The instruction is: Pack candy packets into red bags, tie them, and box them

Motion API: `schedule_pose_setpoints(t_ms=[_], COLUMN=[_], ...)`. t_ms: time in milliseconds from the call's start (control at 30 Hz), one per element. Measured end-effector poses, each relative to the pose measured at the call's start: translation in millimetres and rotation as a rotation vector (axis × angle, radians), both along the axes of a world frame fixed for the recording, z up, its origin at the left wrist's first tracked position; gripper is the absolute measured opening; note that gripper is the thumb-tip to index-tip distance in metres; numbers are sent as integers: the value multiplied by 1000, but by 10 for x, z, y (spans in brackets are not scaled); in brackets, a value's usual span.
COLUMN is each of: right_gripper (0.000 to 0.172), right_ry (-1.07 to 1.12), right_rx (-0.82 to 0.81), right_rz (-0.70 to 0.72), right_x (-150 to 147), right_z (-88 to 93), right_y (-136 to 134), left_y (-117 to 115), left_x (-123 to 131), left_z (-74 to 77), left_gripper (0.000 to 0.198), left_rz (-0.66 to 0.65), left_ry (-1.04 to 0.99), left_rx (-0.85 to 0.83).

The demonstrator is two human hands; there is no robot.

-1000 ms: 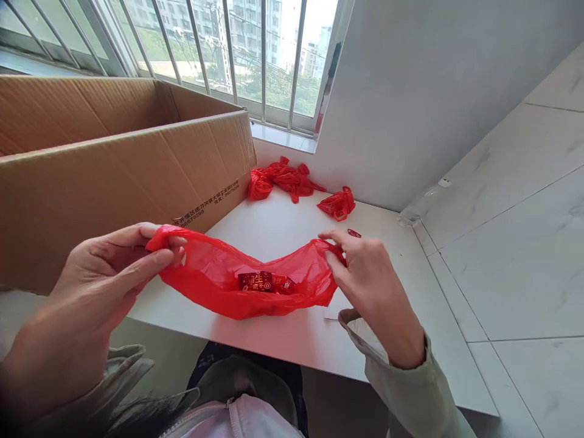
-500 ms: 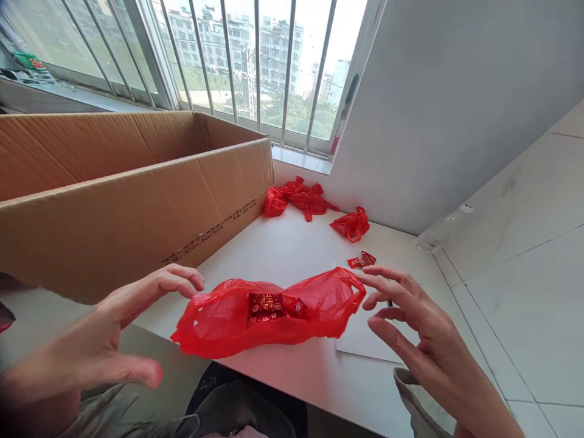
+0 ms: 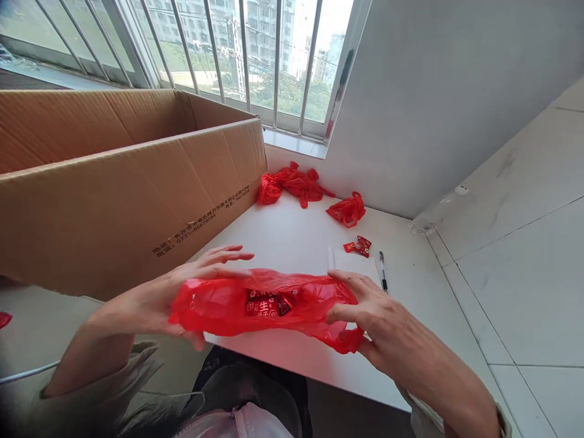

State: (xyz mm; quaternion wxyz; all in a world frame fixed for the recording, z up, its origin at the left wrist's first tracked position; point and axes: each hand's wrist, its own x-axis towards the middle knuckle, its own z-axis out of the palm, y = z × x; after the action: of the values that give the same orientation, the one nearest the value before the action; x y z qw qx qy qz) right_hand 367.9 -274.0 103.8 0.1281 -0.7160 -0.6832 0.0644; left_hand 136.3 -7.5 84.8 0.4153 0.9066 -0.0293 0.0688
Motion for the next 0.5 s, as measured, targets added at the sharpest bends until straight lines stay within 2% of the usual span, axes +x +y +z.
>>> schedule_pose_setpoints(t_ms=[67,133,267,333,400,500], right_gripper=[40,31,16,15,15,14], right_ry=[27,61,141,179,273,390], right_rx=[-12,54,162,260,379,358], right_rz=[-34,-80,-141,-302,-437,-416], right_x=[35,88,216,264,285,265], right_z=[72,147,211,202,195,214], right_y=[-1,3,29,49,83,169], left_y=[-11,-19,-46,-75,-118,-192], left_x=[54,90,156,207,270,364], left_z=[-6,-25,-54,-52,-38,0], left_gripper=[44,23,28,31,33,31], left_rz=[-15,14,221,313,351,398], left_ry=[3,-34,-126,-152,-158,-137], left_rx=[-10,-111,-451,-608,-766,-930])
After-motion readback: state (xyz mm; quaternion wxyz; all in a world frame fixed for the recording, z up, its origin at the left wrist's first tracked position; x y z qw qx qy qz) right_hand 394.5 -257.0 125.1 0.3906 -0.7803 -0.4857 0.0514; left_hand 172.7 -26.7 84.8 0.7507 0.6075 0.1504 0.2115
